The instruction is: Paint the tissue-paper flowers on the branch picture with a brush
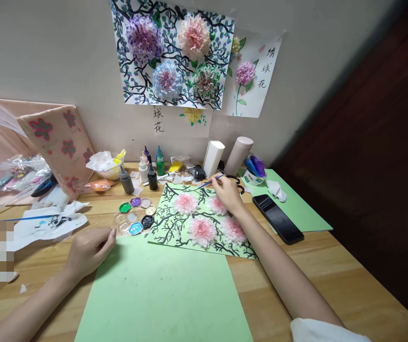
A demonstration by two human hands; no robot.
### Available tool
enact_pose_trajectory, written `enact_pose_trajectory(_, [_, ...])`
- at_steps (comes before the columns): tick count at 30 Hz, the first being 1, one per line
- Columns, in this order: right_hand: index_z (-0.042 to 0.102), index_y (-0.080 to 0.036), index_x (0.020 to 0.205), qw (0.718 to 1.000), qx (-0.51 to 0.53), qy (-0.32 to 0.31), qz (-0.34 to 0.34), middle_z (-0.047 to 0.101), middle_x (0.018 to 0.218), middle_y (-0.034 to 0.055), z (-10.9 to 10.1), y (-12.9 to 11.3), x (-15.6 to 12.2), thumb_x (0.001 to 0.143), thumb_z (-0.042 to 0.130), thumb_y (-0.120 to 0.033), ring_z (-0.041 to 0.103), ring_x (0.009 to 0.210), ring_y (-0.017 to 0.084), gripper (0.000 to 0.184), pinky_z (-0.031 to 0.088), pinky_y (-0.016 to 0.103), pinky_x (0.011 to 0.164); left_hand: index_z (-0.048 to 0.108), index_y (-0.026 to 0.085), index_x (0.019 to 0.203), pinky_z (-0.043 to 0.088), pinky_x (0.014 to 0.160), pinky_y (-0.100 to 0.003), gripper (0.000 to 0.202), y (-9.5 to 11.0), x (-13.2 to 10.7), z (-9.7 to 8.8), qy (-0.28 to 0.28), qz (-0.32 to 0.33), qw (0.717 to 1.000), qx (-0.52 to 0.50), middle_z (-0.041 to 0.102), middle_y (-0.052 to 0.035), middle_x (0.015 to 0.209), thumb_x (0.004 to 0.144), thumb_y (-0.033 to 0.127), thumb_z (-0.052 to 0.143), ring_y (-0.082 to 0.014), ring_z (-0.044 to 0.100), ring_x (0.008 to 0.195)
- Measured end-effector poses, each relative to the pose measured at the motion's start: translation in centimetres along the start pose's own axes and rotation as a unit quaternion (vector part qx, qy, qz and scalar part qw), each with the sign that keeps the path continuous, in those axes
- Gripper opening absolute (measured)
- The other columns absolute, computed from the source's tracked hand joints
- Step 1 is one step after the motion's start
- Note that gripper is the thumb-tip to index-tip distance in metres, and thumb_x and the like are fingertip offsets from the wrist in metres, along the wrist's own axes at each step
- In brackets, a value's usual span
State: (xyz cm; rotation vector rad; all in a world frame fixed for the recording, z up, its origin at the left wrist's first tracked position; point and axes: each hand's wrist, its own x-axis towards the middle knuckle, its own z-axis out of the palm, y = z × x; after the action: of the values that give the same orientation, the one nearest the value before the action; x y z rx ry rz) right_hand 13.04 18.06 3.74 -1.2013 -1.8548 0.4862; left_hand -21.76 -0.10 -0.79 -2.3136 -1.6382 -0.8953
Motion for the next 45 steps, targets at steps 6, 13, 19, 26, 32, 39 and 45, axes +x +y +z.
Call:
enact_pose_trajectory(6, [0.060, -0.020, 0.077, 1.000, -0.011, -0.003, 0.000, 0.070, 0.073, 0.0037, -0.3, -0.4, 0.0, 0.086, 0.044, -0.026, 0.068, 0.070, 0.018, 0.019, 0.047, 0.026, 0.067, 0.045, 0.016, 0.052, 0.028, 0.048, -0.022, 0.037, 0.2, 0.3, -0.2, 0.004, 0.010, 1.000, 0.005, 0.040, 0.0043, 0.045, 0.088, 0.020, 0.044, -0.0064, 0.036, 0.042])
enact_pose_trajectory(13, [0.059, -0.020, 0.075, 0.999, -0.035, -0.005, -0.005, 0.070, 0.076, 0.0049, -0.4, -0.4, 0.1, 0.085, 0.044, -0.027, 0.066, 0.071, 0.018, 0.020, 0.045, 0.027, 0.067, 0.045, 0.016, 0.050, 0.029, 0.049, -0.022, 0.037, 0.2, 0.2, -0.2, 0.000, -0.010, 1.000, -0.002, 0.040, 0.0043, 0.045, 0.087, 0.023, 0.044, -0.0069, 0.036, 0.042])
enact_pose_trajectory(19, [0.059, -0.021, 0.075, 0.999, -0.044, -0.001, -0.007, 0.070, 0.072, 0.0038, -0.5, -0.1, 0.1, 0.085, 0.044, -0.028, 0.066, 0.068, 0.019, 0.020, 0.045, 0.027, 0.065, 0.045, 0.016, 0.050, 0.028, 0.048, -0.022, 0.037, 0.2, 0.2, -0.2, -0.001, -0.016, 1.000, -0.006, 0.039, 0.0042, 0.044, 0.086, 0.023, 0.044, -0.0071, 0.036, 0.042])
enact_pose_trajectory(26, [0.059, -0.020, 0.072, 0.998, -0.050, 0.018, -0.019, 0.069, 0.071, 0.0036, -1.0, -0.4, 0.2, 0.084, 0.045, -0.026, 0.064, 0.066, 0.018, 0.019, 0.045, 0.026, 0.064, 0.047, 0.016, 0.050, 0.028, 0.049, -0.022, 0.037, 0.4, 0.4, -0.2, 0.000, -0.017, 1.000, -0.008, 0.041, 0.0042, 0.044, 0.086, 0.023, 0.045, -0.0069, 0.037, 0.042])
enact_pose_trajectory(32, [0.060, -0.020, 0.077, 0.998, -0.038, 0.015, -0.055, 0.069, 0.082, 0.0050, -1.0, -1.1, -0.1, 0.086, 0.042, -0.026, 0.065, 0.076, 0.017, 0.021, 0.047, 0.027, 0.073, 0.046, 0.016, 0.051, 0.028, 0.049, -0.023, 0.037, 0.1, 0.0, 0.0, -0.004, -0.019, 1.000, -0.004, 0.040, 0.0044, 0.046, 0.087, 0.022, 0.044, -0.0069, 0.036, 0.043])
enact_pose_trajectory(39, [0.059, -0.021, 0.073, 0.997, -0.027, -0.028, -0.065, 0.068, 0.078, 0.0030, -0.3, -1.0, -0.3, 0.084, 0.044, -0.022, 0.065, 0.073, 0.017, 0.019, 0.048, 0.027, 0.071, 0.045, 0.016, 0.051, 0.028, 0.050, -0.023, 0.037, -0.2, -0.2, 0.2, -0.003, -0.020, 1.000, -0.008, 0.039, 0.0043, 0.047, 0.088, 0.023, 0.044, -0.0070, 0.035, 0.044])
enact_pose_trajectory(45, [0.060, -0.021, 0.076, 0.998, -0.027, -0.027, -0.051, 0.069, 0.079, 0.0040, -0.2, -0.5, -0.3, 0.085, 0.043, -0.025, 0.066, 0.074, 0.018, 0.020, 0.048, 0.028, 0.073, 0.045, 0.016, 0.052, 0.028, 0.051, -0.024, 0.036, -0.2, -0.2, 0.2, -0.005, -0.023, 1.000, -0.013, 0.039, 0.0041, 0.047, 0.088, 0.023, 0.044, -0.0071, 0.035, 0.045])
